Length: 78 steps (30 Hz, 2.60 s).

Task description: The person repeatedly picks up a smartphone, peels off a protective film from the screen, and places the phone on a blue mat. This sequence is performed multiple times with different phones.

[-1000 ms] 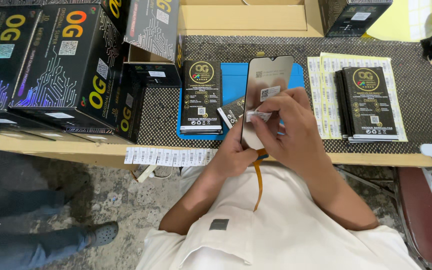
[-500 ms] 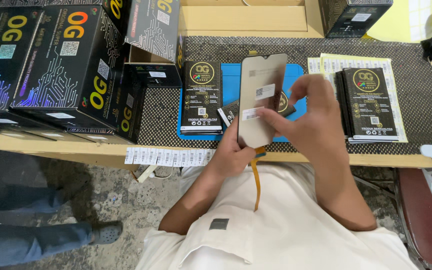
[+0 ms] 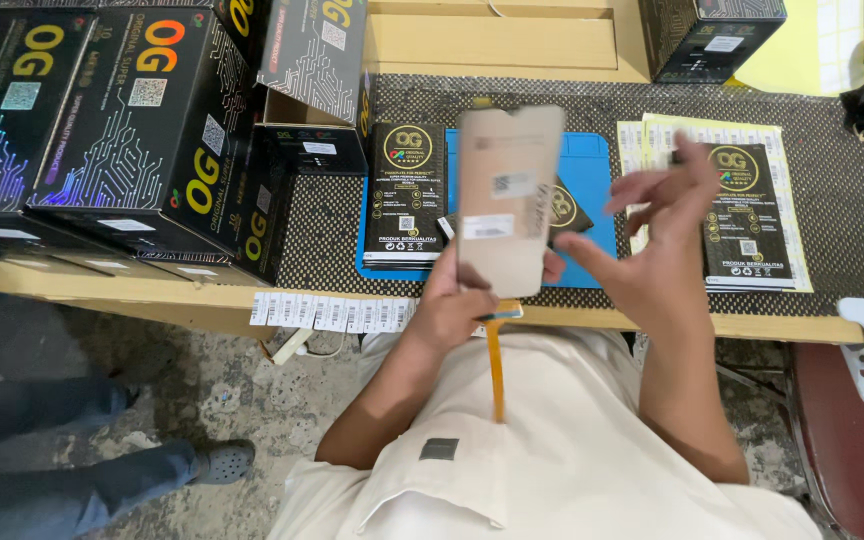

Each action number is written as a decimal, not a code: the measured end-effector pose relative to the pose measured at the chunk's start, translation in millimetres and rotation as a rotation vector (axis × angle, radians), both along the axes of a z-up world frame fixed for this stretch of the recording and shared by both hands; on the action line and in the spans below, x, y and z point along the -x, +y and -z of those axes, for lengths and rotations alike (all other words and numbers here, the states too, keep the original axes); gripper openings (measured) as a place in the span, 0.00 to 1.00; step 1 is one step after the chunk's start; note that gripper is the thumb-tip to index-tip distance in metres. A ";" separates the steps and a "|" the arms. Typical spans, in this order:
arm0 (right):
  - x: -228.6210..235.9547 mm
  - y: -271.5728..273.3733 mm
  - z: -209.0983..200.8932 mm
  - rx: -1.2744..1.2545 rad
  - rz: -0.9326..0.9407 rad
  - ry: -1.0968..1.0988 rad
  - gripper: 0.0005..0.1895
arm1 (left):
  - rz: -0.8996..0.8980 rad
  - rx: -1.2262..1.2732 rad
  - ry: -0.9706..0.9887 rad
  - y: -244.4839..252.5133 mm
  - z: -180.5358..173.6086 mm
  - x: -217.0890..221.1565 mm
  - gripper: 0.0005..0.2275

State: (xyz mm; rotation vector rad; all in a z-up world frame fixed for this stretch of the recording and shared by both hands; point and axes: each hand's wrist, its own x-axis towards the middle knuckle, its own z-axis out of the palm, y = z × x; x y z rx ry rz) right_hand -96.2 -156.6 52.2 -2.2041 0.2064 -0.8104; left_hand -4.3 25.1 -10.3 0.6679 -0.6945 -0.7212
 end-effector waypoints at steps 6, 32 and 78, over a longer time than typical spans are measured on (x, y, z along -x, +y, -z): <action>11.7 4.5 82.5 -0.716 -0.853 -0.009 0.45 | -0.268 0.249 0.026 -18.4 28.8 -11.9 0.24; 21.6 -59.4 119.4 -1.115 0.126 -0.519 0.15 | -0.768 -0.748 -1.355 -49.1 -3.2 -11.7 0.28; 59.1 -77.8 81.0 -0.685 0.106 -0.597 0.09 | -0.699 -0.675 -1.432 -39.3 -20.0 4.4 0.45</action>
